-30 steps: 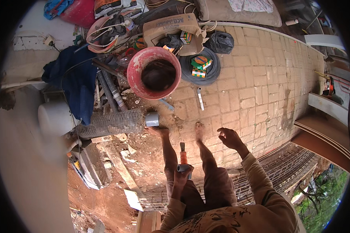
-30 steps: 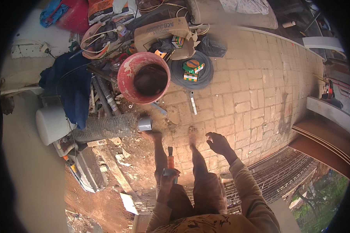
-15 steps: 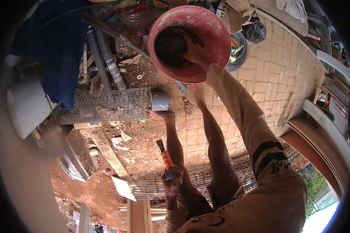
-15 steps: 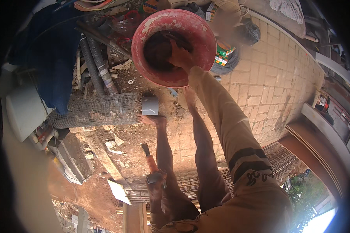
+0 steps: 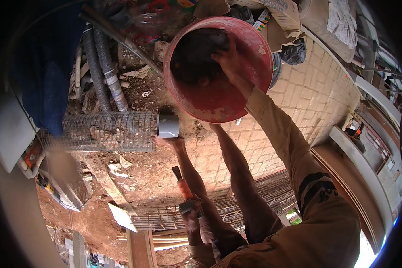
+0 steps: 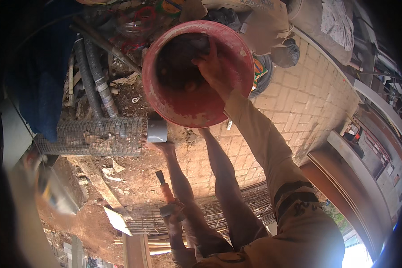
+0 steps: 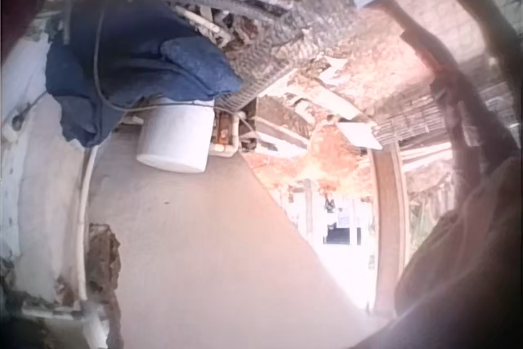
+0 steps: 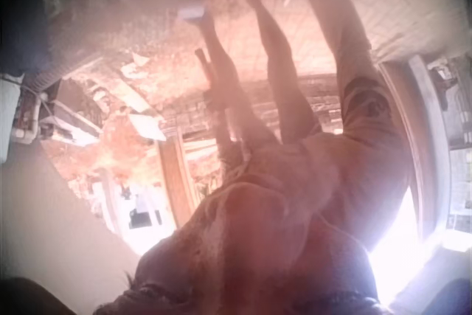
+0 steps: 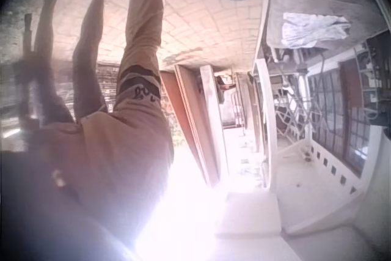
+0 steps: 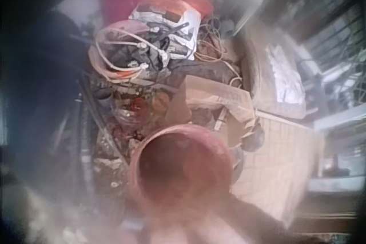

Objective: The person retrieves a hammer and a pipe from a bucket, then moves to a concrete area with rebar. They use a hammer to position a drill bit and then operate a rotary hammer drill to create a hole in the concrete.

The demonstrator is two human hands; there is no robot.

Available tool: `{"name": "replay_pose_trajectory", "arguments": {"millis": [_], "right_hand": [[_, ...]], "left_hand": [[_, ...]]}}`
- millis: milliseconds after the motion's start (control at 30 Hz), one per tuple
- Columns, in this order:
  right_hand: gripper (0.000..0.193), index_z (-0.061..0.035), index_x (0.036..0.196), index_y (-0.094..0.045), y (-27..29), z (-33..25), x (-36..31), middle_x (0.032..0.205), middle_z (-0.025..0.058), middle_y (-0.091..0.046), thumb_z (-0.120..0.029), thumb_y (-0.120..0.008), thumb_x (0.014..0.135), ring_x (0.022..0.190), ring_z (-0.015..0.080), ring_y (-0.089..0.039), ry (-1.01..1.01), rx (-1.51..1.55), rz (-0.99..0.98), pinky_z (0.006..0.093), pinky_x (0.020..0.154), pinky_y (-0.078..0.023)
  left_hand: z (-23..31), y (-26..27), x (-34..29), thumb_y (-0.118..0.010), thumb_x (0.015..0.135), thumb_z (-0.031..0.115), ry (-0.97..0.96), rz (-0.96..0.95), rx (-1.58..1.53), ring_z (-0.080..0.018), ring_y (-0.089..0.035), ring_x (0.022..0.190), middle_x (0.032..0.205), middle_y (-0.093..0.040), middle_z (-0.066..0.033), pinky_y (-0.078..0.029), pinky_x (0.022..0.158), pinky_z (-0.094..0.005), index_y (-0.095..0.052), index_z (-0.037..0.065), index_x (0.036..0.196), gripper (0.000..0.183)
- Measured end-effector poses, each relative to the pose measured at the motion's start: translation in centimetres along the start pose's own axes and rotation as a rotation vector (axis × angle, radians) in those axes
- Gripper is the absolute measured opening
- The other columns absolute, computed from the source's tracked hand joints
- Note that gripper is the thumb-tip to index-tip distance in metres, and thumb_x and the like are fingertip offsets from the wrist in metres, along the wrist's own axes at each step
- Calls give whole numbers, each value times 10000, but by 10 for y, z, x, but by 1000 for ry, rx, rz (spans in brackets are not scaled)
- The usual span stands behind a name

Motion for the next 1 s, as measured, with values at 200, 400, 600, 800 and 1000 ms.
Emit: {"name": "replay_pose_trajectory", "arguments": {"millis": [200,400,600,800,1000], "right_hand": [[576,-96,1417,-530,-61,30,-48,1325,125,-597,-43,-689,867,1127,241,-635,487,-795,-558,391,977,-544],[522,-79,1414,-530,-112,123,-9,1333,153,-587,-112,-668,911,1151,261,-621,333,-1052,-746,407,998,-520],[484,-62,1410,-529,-122,139,-7,1342,180,-578,-181,-647,955,1176,282,-606,344,-1045,-740,422,1019,-497],[465,-45,1406,-529,-74,95,-30,1351,207,-568,-250,-626,1000,1201,302,-592,352,-772,-686,438,1041,-473],[513,-29,1344,-545,20,-41,-115,1292,185,-602,-184,-759,904,1140,332,-624,251,-224,-683,447,958,-513]], "left_hand": [[2,-31,13,-757,871,256,12,-70,-91,-120,-616,852,933,-698,-27,-473,796,-275,-738,24,924,238],[3,-38,26,-764,848,250,89,-169,68,-110,-596,774,853,-667,-20,-469,738,-270,-735,23,942,248],[-11,-43,22,-763,849,269,15,-157,48,-117,-595,749,836,-670,-15,-466,702,-277,-735,27,938,259],[-2,-35,9,-756,854,270,-16,-68,93,-139,-620,770,856,-688,-25,-486,689,-305,-726,37,934,248],[40,-46,14,-724,895,153,-223,-137,80,-137,-638,730,819,-687,-22,-507,654,-298,-724,30,940,131]]}}
Point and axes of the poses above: each hand's wrist, its own x-axis towards the middle knuckle, its own y-axis out of the back of the hand, z = x × y, the point moved 5 cm from there along x, towards the middle knuckle
